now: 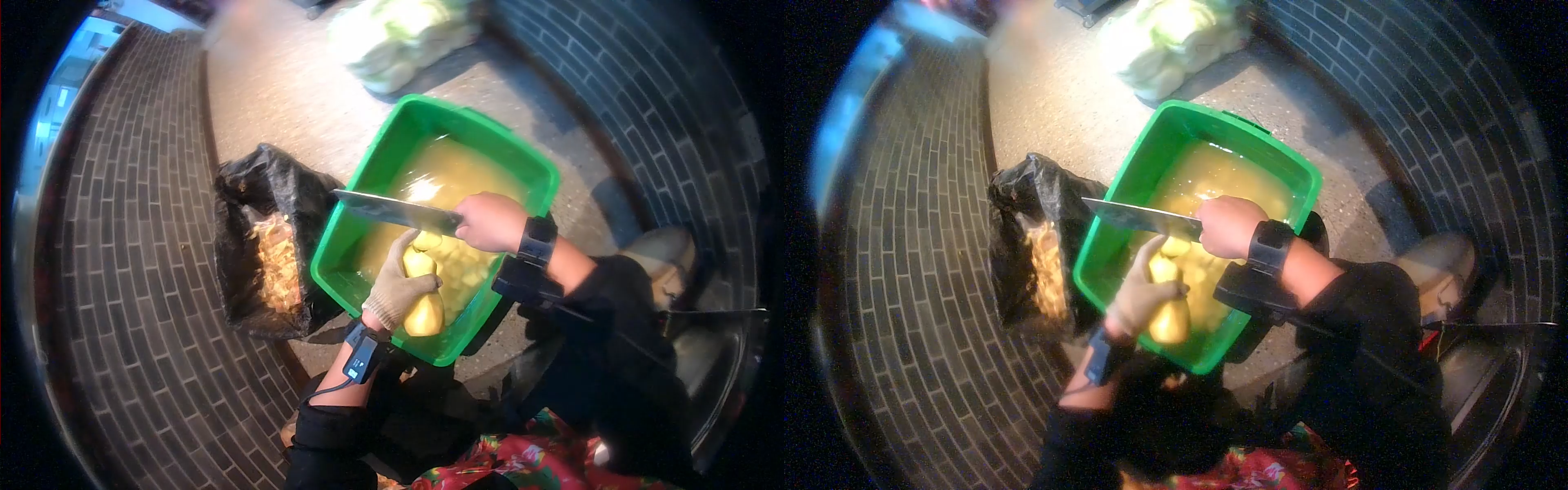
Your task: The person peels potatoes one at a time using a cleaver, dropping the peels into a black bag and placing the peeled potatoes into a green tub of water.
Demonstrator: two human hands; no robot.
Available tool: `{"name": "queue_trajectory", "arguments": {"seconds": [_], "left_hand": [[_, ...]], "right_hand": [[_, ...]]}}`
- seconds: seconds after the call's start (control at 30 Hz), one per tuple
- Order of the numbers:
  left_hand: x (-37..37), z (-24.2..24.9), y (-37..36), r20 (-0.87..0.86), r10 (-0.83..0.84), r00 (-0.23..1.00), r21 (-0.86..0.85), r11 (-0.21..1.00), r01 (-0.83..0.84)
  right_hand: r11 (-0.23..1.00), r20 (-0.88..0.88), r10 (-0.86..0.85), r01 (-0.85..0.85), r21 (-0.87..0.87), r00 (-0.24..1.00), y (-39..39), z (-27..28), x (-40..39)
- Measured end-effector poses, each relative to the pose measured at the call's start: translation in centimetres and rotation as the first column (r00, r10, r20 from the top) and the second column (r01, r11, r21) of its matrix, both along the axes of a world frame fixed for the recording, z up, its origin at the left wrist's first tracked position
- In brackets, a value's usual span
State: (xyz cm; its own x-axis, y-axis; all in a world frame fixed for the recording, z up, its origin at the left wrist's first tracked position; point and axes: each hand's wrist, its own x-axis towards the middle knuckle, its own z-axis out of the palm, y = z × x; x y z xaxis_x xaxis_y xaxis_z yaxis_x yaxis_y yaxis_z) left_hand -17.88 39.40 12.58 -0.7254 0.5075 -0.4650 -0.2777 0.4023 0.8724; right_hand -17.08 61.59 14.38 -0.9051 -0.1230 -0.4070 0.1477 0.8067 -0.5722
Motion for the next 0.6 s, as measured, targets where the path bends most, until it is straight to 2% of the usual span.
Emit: {"name": "queue_trajectory", "arguments": {"seconds": [0.1, 0.2, 0.3, 0.43, 0.5, 0.53, 0.6], "left_hand": [[-0.3, 0.9, 0.8, -0.079, -0.074, 0.994, -0.087, 0.994, 0.067], [-0.3, 0.9, 1.0, -0.088, -0.057, 0.995, -0.031, 0.998, 0.054], [-0.4, 1.5, 1.2, -0.062, -0.089, 0.994, -0.072, 0.994, 0.084], [-1.1, -0.8, -0.2, 0.002, -0.113, 0.994, -0.096, 0.989, 0.113], [-1.1, -0.8, -0.3, 0.046, 0.026, 0.999, -0.071, 0.997, -0.022], [-1.4, -0.5, -0.6, 0.046, 0.027, 0.999, -0.071, 0.997, -0.024], [-2.2, 2.5, -1.0, 0.359, 0.097, 0.928, 0.212, 0.96, -0.182]], "right_hand": [[0.998, -0.04, -0.048, 0.05, 0.035, 0.998, 0.2, -0.5, 0.3], [0.995, -0.088, -0.089, 0.092, 0.034, 0.992, 0.5, 0.4, 0.6], [0.996, -0.069, -0.082, 0.084, 0.019, 0.994, 0.7, 0.9, 0.5], [0.995, -0.132, -0.095, 0.092, -0.025, 0.987, 0.7, 1.1, 0.7], [0.996, -0.113, -0.083, 0.081, -0.025, 0.99, 0.8, 1.3, 0.5], [0.997, -0.113, -0.082, 0.079, -0.024, 0.99, 0.8, 1.2, 0.5], [0.992, -0.181, -0.115, 0.105, -0.065, 0.977, 1.0, 0.7, 0.5]]}}
